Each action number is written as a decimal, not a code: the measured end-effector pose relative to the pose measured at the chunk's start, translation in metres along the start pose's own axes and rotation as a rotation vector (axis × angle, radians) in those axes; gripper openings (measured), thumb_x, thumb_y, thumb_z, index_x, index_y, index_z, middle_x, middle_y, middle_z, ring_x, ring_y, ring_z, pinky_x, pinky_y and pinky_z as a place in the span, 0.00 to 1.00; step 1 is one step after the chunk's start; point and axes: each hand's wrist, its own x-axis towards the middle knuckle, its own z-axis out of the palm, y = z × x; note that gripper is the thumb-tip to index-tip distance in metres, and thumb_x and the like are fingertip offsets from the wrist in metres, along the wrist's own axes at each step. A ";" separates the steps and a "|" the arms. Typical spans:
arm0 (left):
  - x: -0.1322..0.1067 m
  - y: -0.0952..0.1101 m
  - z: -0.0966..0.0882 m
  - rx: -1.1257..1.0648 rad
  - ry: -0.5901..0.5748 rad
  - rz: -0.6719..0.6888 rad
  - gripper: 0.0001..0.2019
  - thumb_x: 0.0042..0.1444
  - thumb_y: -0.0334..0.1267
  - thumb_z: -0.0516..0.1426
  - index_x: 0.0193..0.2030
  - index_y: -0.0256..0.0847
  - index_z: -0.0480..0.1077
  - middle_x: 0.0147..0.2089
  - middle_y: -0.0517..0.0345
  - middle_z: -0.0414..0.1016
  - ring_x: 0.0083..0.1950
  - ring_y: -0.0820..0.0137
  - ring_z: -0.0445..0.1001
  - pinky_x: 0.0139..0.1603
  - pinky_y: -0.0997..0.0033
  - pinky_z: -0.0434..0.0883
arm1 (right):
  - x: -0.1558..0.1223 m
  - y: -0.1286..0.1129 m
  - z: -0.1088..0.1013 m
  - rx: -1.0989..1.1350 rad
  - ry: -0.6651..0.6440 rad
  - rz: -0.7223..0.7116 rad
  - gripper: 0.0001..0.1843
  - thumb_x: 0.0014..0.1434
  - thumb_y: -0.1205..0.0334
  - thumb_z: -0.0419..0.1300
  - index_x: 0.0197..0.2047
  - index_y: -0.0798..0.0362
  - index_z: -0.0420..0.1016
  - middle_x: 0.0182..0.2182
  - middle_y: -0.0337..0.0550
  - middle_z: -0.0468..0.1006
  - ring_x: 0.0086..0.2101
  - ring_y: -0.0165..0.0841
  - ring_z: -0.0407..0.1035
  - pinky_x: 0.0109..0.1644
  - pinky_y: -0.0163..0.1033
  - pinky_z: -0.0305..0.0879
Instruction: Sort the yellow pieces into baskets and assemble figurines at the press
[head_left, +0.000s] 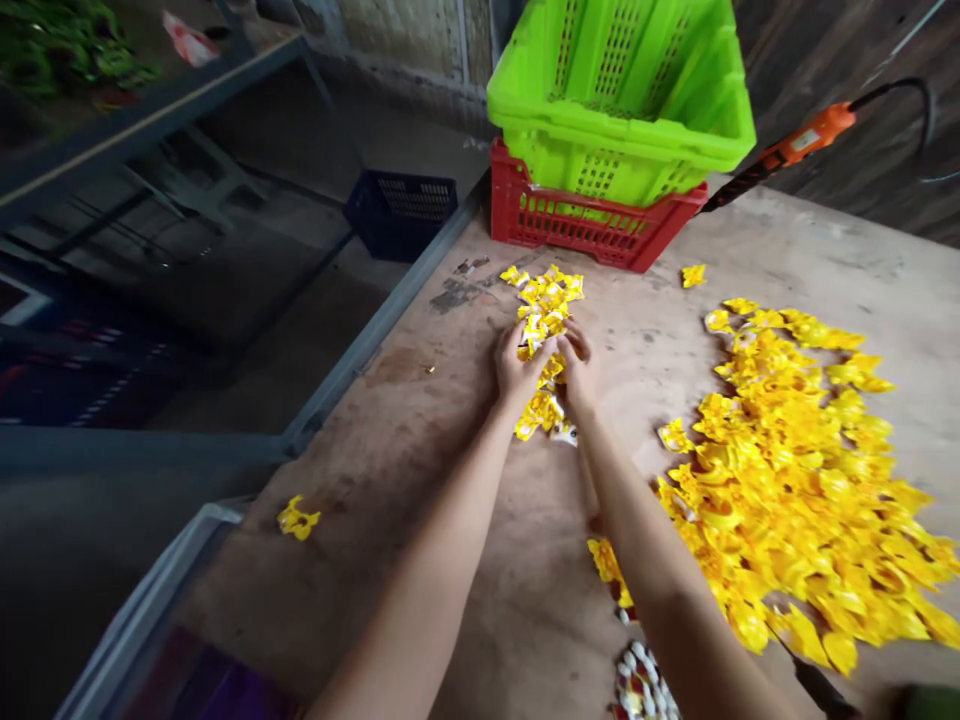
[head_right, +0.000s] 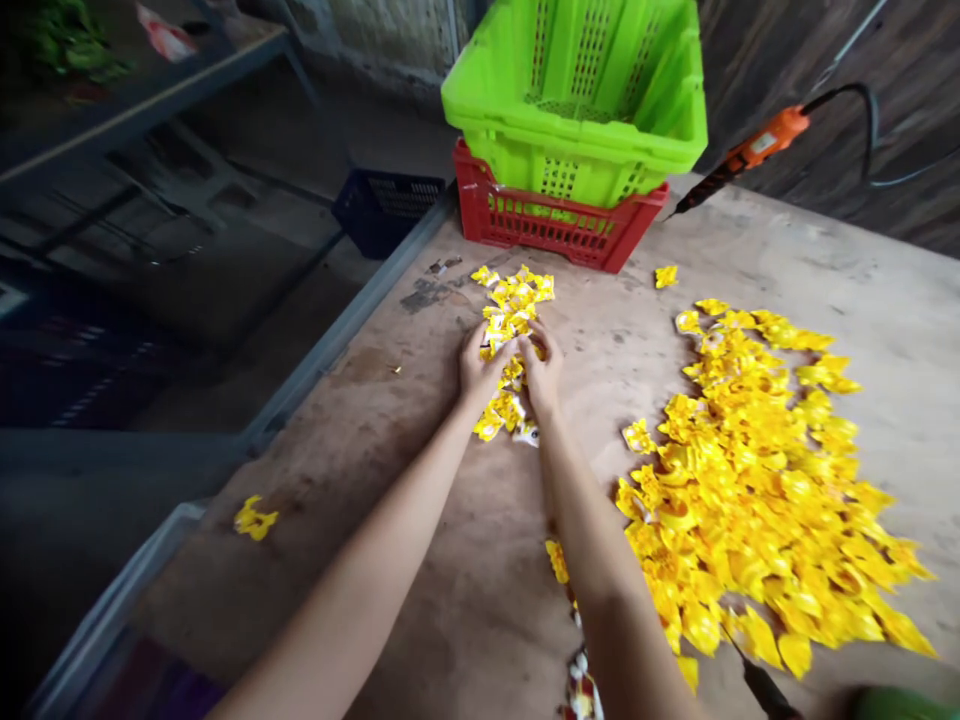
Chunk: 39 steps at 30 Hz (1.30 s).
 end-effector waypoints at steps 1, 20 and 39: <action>-0.005 0.003 0.001 -0.060 0.035 0.000 0.26 0.58 0.55 0.61 0.55 0.38 0.74 0.55 0.44 0.75 0.58 0.61 0.73 0.62 0.60 0.69 | -0.005 -0.003 0.005 0.042 0.017 0.010 0.29 0.60 0.42 0.56 0.59 0.50 0.71 0.62 0.50 0.71 0.61 0.37 0.66 0.63 0.46 0.66; -0.216 0.117 -0.187 -0.081 0.146 -0.012 0.24 0.62 0.60 0.52 0.51 0.45 0.76 0.66 0.48 0.66 0.66 0.54 0.69 0.64 0.55 0.71 | -0.282 -0.138 0.021 0.166 -0.029 0.076 0.15 0.62 0.49 0.58 0.45 0.42 0.83 0.56 0.42 0.77 0.59 0.43 0.68 0.66 0.54 0.63; -0.485 -0.018 -0.380 0.517 0.361 -0.519 0.24 0.55 0.52 0.59 0.56 0.43 0.74 0.66 0.43 0.67 0.71 0.49 0.60 0.73 0.45 0.54 | -0.493 -0.099 0.022 0.002 -0.647 0.309 0.16 0.63 0.60 0.53 0.44 0.49 0.82 0.45 0.46 0.84 0.47 0.41 0.76 0.56 0.50 0.70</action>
